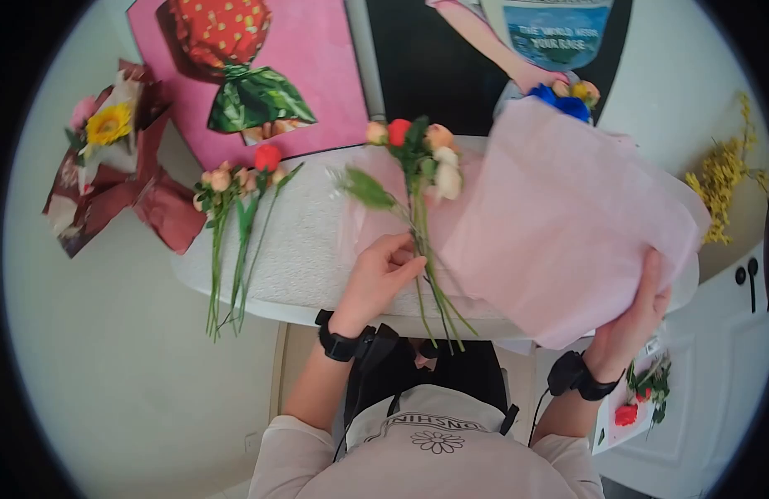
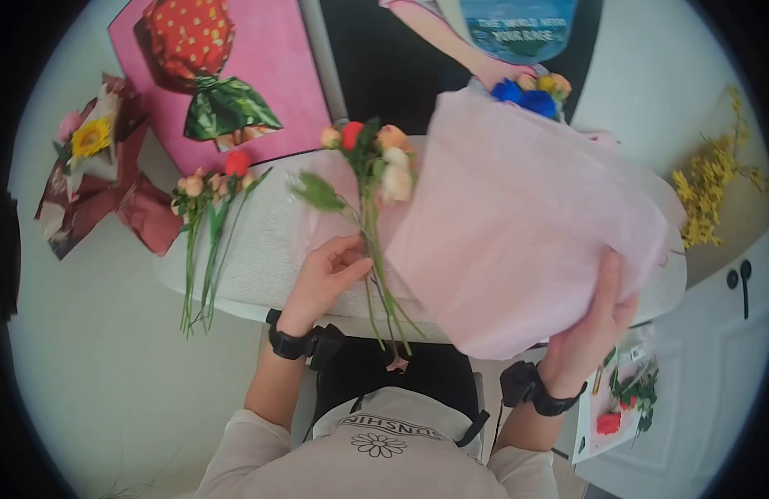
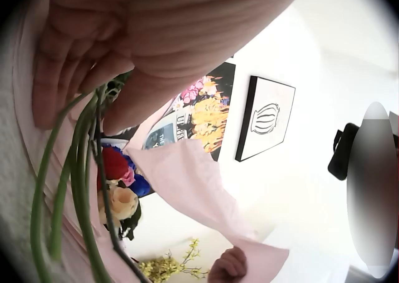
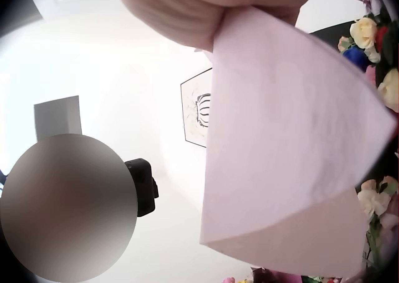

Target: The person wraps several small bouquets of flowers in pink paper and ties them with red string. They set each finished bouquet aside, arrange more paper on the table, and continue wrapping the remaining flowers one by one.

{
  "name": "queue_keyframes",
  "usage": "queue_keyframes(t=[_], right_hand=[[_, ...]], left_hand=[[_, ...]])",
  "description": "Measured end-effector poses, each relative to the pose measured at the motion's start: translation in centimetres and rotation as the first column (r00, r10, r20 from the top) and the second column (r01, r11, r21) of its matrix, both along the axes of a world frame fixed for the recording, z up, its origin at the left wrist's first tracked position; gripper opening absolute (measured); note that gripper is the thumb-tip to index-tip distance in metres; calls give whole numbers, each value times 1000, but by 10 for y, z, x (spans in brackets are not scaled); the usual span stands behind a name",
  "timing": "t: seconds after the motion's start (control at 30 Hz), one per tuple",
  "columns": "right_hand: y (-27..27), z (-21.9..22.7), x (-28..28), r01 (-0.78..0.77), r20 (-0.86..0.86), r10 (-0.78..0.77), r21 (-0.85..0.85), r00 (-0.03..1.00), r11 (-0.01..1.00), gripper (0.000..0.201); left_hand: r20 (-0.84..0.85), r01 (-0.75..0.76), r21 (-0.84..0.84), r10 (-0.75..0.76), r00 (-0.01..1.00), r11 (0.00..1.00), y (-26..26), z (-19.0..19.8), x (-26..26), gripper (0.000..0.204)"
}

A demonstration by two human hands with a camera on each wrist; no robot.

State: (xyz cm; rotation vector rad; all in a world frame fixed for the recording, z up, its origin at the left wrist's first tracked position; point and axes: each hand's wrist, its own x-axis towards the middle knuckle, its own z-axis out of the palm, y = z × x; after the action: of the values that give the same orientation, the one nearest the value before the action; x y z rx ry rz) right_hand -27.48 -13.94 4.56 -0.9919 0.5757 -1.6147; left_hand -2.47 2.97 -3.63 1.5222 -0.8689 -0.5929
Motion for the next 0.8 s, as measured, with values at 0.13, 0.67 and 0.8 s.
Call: queue_keyframes(t=[0.13, 0.67, 0.8], right_hand=[[17, 4, 13, 130, 85, -121, -105, 989, 986, 34], [-11, 1, -24, 503, 19, -527, -329, 850, 799, 29], [-11, 5, -16, 403, -256, -523, -401, 813, 823, 22]], left_hand=[[355, -127, 88, 88, 931, 988, 11, 8, 8, 22], [791, -487, 408, -32, 611, 772, -31, 47, 4, 53], [676, -422, 415, 37, 736, 806, -26, 26, 19, 43]])
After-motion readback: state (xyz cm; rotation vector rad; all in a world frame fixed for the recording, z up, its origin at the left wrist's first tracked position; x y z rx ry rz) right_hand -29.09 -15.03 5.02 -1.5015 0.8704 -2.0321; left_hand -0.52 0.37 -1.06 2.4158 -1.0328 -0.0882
